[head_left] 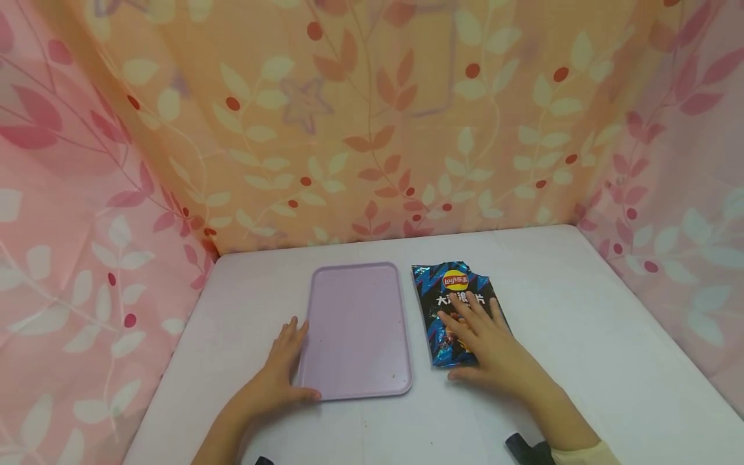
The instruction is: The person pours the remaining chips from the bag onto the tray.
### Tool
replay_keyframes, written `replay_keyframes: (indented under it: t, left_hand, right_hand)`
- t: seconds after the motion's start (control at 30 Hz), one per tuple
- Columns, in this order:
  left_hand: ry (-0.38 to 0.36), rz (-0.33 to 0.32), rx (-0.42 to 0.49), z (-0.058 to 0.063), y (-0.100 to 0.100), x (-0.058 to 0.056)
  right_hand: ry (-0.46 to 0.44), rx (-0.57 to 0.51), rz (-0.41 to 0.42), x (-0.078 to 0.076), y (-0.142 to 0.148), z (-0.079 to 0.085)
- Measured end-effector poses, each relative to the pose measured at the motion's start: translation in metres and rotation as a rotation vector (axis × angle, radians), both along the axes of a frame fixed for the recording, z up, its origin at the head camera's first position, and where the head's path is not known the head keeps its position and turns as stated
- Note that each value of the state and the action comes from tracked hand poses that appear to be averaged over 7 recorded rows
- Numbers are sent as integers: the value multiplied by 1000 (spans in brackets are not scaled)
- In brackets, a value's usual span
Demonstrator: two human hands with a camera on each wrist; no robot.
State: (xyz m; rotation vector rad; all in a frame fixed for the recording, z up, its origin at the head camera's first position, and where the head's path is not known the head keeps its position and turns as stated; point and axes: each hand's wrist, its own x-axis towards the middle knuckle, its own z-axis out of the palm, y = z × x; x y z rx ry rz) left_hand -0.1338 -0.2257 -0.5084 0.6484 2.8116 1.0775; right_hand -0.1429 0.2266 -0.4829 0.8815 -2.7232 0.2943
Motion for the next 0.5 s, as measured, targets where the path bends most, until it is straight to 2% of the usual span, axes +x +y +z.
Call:
replay_keyframes:
  t: [0.2,0.5]
  left_hand:
    - [-45,4,-57,-4,1,4]
    - [-102,12,-132,-6,-1,3]
  right_hand:
    - [-25,-20,20,0,0,-7]
    - [-25,12,-7,-2,-3,-17]
